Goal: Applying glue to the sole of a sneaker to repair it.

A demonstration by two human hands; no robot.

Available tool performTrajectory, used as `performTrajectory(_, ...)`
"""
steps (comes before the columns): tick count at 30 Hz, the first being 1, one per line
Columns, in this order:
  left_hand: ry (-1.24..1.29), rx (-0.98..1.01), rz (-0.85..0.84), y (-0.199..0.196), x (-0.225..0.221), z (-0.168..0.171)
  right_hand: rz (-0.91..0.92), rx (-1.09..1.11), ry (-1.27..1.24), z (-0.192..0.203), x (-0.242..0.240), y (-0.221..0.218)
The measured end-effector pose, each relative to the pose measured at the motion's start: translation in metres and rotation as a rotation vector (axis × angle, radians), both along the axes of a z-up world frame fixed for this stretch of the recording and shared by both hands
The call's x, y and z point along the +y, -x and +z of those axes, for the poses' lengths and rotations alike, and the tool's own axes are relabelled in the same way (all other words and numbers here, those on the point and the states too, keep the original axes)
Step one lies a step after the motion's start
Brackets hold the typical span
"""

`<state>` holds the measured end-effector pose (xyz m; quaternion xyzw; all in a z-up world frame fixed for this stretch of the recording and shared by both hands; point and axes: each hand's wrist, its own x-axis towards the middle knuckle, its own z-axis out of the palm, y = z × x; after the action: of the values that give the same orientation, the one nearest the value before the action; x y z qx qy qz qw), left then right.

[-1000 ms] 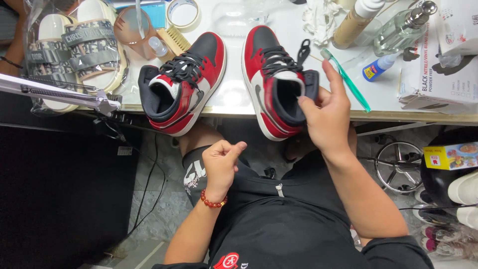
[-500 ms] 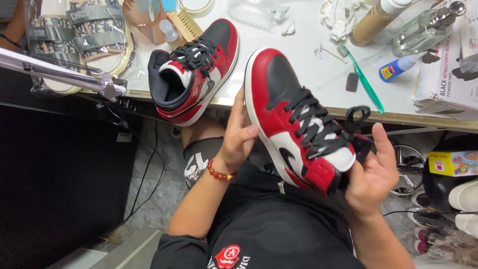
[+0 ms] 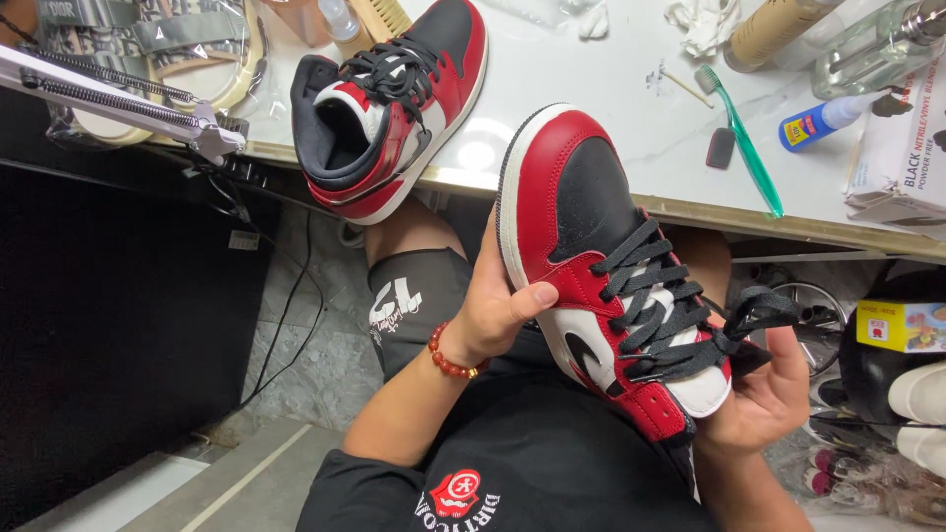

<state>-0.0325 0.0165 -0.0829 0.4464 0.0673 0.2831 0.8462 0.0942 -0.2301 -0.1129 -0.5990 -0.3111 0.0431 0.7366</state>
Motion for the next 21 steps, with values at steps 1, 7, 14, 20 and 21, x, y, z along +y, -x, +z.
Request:
performTrajectory(1, 0.0, 0.001, 0.0, 0.0, -0.001, -0.001, 0.0, 0.001, 0.0, -0.003, -0.002, 0.0)
performTrajectory(7, -0.032, 0.001, -0.001, 0.002, -0.004, -0.004, -0.07, -0.076, 0.049, -0.014, -0.01, 0.004)
performTrajectory(14, -0.242, 0.021, 0.066, 0.008, -0.004, -0.02, -0.088, -0.187, 0.147, 0.005, -0.005, 0.012)
performTrajectory(20, -0.097, -0.115, -0.054, 0.006, 0.0, -0.012, -0.088, -0.216, 0.088, 0.034, 0.01, 0.017)
performTrajectory(21, -0.083, -0.131, -0.084, 0.006, 0.0, -0.011, -0.069, -0.239, 0.094, 0.04, 0.012, 0.018)
